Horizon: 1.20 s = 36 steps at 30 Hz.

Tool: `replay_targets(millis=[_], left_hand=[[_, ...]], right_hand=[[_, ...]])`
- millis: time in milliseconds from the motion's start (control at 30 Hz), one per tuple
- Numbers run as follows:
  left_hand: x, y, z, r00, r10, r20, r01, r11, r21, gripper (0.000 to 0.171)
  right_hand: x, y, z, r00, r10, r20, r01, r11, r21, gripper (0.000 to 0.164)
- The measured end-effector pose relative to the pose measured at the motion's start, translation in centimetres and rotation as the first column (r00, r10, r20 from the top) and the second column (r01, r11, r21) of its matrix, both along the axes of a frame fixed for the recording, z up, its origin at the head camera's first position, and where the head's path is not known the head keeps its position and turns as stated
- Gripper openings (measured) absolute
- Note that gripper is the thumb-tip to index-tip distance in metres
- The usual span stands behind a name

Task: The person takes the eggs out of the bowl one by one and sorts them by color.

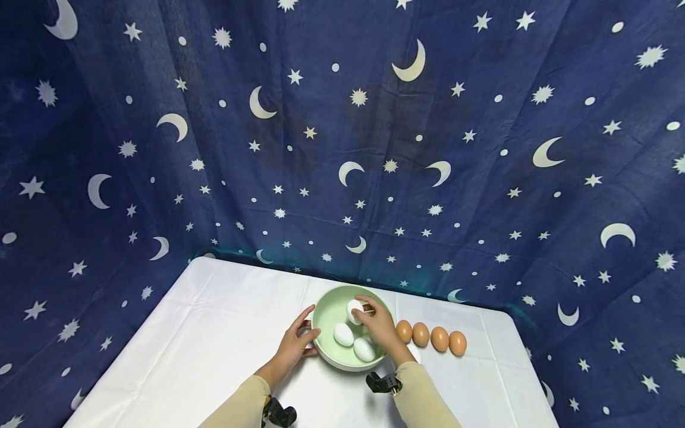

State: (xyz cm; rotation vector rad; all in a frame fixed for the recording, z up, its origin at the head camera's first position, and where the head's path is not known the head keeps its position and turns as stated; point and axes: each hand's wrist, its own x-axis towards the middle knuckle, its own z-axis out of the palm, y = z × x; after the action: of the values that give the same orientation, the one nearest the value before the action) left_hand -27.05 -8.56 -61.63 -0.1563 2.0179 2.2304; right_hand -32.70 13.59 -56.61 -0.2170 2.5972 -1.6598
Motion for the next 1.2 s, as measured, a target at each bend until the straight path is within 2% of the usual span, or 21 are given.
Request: replay_targets(millis=[233,467,533,633,767,967,1200], left_hand=[[-0.1,0.0,-0.2,1.000,0.007,0.011,-0.007,1.000,0.004,0.065],[1.0,-0.3,2.9,1.000,-0.028,0.011,0.028,0.999,0.028,0.064],[0.8,-0.2,2.6,1.000,-0.024,0.013,0.024,0.999,0.030,0.064],[0.2,-0.1,1.3,1.000,-0.019,0.019,0.018,1.000,0.025,0.065],[-0.3,0.0,0.1,1.000,0.001,0.025,-0.001,1.000,0.008,0.066],[-0.2,0.0,-0.2,1.000,0.015,0.023,-0.015,1.000,0.002,0.065],[-0.3,0.0,-0.4,1.000,0.014,0.008,-0.014,1.000,0.001,0.064]], right_hand=[[0.6,1.6,1.4,0.998,-0.045,0.046,0.050,0.992,-0.116,0.041],[1.9,4.0,3.2,0.982,-0.154,0.106,0.172,0.967,-0.190,0.043],[2.5,5.0,3.7,0.975,-0.183,0.125,0.205,0.960,-0.190,0.045],[3.7,6.7,4.1,0.961,-0.233,0.146,0.258,0.949,-0.181,0.045],[5.1,8.8,3.9,0.950,-0.266,0.162,0.294,0.937,-0.190,0.045],[6.6,11.4,2.4,0.939,-0.288,0.186,0.326,0.918,-0.224,0.048],[8.0,14.0,0.2,0.907,-0.365,0.209,0.387,0.919,-0.079,0.056]])
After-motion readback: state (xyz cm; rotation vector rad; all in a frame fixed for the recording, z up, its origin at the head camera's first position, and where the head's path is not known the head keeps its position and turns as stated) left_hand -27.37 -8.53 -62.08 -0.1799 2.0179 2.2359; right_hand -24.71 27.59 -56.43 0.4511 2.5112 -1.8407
